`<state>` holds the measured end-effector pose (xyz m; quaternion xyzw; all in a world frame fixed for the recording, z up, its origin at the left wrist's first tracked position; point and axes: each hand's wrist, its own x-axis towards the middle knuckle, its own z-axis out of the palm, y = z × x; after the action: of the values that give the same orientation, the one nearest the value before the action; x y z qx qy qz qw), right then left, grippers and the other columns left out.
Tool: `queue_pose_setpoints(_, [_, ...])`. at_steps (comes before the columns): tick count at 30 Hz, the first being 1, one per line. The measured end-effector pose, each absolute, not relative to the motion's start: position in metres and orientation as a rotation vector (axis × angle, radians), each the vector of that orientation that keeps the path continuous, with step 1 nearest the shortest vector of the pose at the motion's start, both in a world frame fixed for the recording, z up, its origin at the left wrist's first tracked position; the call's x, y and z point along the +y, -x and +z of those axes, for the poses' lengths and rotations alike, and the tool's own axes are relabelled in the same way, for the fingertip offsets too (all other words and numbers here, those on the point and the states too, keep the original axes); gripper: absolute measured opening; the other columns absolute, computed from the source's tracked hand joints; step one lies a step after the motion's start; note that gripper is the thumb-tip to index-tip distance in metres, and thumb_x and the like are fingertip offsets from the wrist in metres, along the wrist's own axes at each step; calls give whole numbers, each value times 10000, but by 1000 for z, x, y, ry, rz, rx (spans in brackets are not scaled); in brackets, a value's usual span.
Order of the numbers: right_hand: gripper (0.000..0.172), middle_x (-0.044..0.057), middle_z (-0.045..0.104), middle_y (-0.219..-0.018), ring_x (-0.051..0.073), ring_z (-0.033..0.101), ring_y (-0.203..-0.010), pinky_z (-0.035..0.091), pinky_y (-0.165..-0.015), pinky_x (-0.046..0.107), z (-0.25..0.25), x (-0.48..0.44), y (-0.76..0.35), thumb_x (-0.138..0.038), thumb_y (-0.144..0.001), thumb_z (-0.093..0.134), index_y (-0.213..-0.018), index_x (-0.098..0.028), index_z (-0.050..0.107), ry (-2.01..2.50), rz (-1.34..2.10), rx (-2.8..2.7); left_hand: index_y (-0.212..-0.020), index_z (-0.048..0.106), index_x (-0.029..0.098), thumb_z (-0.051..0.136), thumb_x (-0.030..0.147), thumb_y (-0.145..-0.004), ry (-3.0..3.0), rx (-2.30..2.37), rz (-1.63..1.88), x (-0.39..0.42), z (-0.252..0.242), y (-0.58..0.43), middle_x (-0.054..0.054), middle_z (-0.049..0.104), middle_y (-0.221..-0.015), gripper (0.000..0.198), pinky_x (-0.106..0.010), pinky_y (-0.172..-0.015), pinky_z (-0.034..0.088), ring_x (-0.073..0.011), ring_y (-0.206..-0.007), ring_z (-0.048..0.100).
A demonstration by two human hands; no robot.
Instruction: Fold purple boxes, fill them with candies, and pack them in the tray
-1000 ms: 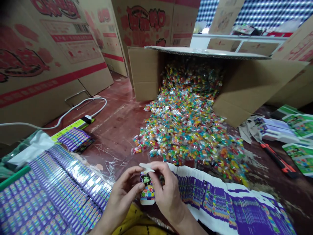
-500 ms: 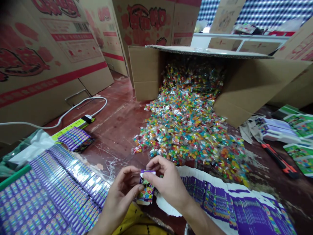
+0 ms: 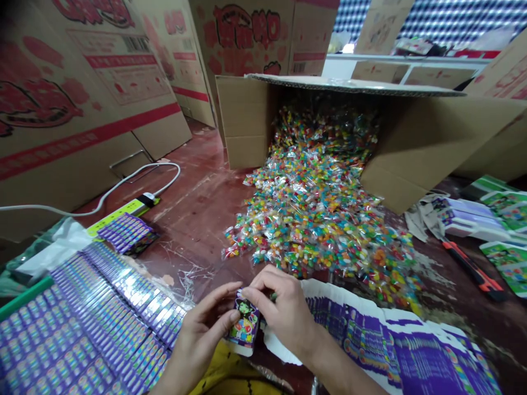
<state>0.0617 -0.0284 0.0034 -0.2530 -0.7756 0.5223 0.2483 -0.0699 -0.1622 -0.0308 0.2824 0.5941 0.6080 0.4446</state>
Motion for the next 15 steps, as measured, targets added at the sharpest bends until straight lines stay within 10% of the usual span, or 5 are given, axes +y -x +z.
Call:
queue_pose_setpoints(3, [145, 49, 679, -916, 190, 651, -865, 519, -800, 311, 6, -34, -68, -342, -919, 627, -891, -210, 679, 558, 1281, -2325, -1106, 700, 224, 725, 281, -828, -651, 1442, 1524, -164, -34, 71, -57, 733, -1026, 285, -259, -822, 545, -213, -946, 680])
queue_pose_setpoints(8, [893, 141, 500, -1450, 378, 463, -1314, 458, -1035, 521, 4, -49, -69, -403, -615, 879, -1398, -248, 479, 544, 837, -2706, -1010, 623, 210, 786, 288, -762, -522, 1437, 1666, -160, -37, 78, -17, 648, -916, 306, -234, -750, 528, -170, -859, 633])
queue_pose_setpoints(15, [859, 103, 480, -1489, 319, 490, -1320, 468, -1031, 421, 6, -30, -37, -450, -693, 827, -1428, -268, 422, 158, 959, -2917, -937, 530, 208, 759, 372, -786, -653, 1508, 1339, -177, -36, 111, 21, 571, -784, 319, -165, -514, 437, -116, -642, 558])
